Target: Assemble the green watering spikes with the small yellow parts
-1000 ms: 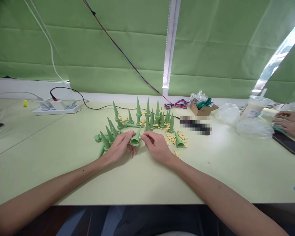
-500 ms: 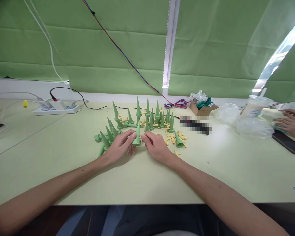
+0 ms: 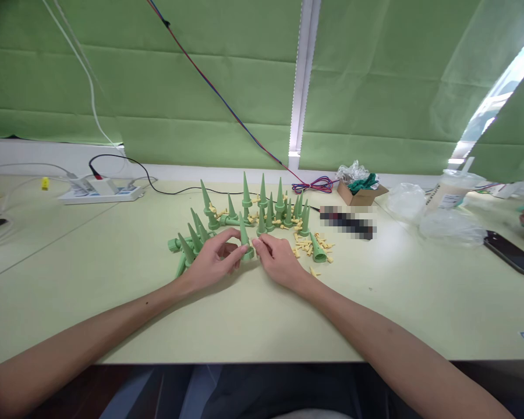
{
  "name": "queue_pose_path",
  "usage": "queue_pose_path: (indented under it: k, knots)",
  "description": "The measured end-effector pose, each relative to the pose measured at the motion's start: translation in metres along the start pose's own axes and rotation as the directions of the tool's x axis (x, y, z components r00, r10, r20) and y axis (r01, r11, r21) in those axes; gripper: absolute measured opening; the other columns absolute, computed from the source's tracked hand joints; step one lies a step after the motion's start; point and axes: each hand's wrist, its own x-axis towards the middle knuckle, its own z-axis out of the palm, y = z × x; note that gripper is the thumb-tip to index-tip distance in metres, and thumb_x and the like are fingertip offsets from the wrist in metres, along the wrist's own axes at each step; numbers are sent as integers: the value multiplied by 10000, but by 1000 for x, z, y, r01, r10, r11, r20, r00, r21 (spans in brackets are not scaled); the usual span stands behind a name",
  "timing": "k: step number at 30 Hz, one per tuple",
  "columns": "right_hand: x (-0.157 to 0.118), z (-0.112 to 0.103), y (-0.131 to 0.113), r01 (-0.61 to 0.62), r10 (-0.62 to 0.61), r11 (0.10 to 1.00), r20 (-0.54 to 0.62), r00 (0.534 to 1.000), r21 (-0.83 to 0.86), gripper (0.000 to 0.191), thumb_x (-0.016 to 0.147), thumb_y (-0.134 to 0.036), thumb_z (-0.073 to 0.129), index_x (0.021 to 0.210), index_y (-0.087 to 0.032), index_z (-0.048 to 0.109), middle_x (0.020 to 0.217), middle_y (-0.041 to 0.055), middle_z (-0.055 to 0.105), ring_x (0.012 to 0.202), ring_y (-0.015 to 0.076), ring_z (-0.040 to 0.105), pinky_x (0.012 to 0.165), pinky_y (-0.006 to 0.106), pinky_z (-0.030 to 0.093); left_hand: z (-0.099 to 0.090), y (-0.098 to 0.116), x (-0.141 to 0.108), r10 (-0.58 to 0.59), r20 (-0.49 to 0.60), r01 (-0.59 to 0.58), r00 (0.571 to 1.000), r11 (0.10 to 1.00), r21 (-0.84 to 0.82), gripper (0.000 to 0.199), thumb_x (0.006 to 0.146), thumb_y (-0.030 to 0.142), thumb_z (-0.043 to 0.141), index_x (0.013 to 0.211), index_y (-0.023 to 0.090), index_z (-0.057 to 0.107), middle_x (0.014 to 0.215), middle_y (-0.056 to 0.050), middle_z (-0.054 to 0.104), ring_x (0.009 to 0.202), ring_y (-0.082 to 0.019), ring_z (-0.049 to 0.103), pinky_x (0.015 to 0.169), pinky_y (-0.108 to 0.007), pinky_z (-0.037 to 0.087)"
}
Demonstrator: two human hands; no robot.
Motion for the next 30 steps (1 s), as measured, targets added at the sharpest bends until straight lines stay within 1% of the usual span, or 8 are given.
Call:
queue_pose_path:
  k: [4, 6, 13, 17, 23, 26, 28, 30]
  knots:
    - [1, 0, -1, -18, 18, 1000, 10, 1000, 5, 441, 1003, -441, 367, 621, -222, 400, 513, -30, 450, 518, 141, 427, 565, 283, 340, 1, -4, 0, 78, -43, -76, 996, 996, 53, 194, 906, 385, 559, 943, 197, 523, 922, -21, 533, 539, -66, 529, 451, -198, 461]
    - [1, 0, -1, -30, 30, 999, 15, 999, 16, 451, 1000, -460, 368, 618, -223, 403, 499, -30, 448, 505, 141, 426, 557, 283, 344, 1, -6, 1, 110, -50, -106, 993, 992, 75, 174, 912, 367, 554, 942, 197, 538, 976, -36, 511, 555, -63, 512, 464, -202, 482]
    - [1, 0, -2, -80, 79, 996, 29, 996, 48, 523, 996, -529, 343, 574, -223, 388, 440, -30, 441, 456, 135, 418, 537, 286, 353, 0, -8, 0, 171, -50, -164, 984, 978, 133, 152, 921, 330, 553, 939, 190, 609, 1020, -54, 512, 602, -75, 513, 504, -213, 520]
    - [0, 0, -3, -97, 95, 992, 30, 995, 78, 539, 995, -540, 344, 565, -218, 393, 449, -25, 466, 457, 133, 438, 547, 285, 370, -1, -7, 0, 193, -44, -183, 980, 968, 169, 157, 924, 322, 549, 939, 190, 633, 1021, -50, 510, 599, -70, 509, 510, -216, 517]
    - [0, 2, -1, -113, 115, 985, -12, 993, 130, 520, 984, -575, 348, 621, -213, 436, 490, -31, 470, 451, 122, 437, 515, 267, 380, 0, -7, 1, 193, -41, -177, 980, 953, 246, 160, 938, 299, 516, 1050, 215, 594, 1035, -53, 541, 654, -96, 542, 522, -215, 495]
    - [0, 3, 1, -115, 125, 977, -47, 991, 178, 501, 982, -590, 331, 675, -214, 453, 517, -37, 455, 435, 113, 433, 483, 257, 377, 1, -5, 1, 146, -74, -126, 986, 966, 224, 186, 934, 316, 524, 1090, 214, 531, 1086, -59, 569, 626, -86, 558, 518, -217, 478]
    - [0, 4, 2, -115, 133, 968, -69, 989, 224, 489, 979, -596, 333, 697, -215, 454, 530, -43, 435, 421, 106, 429, 455, 251, 368, 1, -3, 1, 80, -101, -59, 992, 979, 195, 186, 939, 349, 518, 1054, 204, 505, 1016, -45, 604, 560, -76, 539, 490, -215, 444]
    - [1, 5, 3, -113, 139, 958, -83, 987, 263, 477, 976, -595, 344, 709, -215, 455, 536, -49, 413, 409, 101, 425, 430, 246, 356, 0, -1, 2, 38, -114, -16, 993, 982, 187, 195, 955, 382, 485, 944, 190, 516, 835, -11, 615, 518, -83, 522, 482, -218, 414]
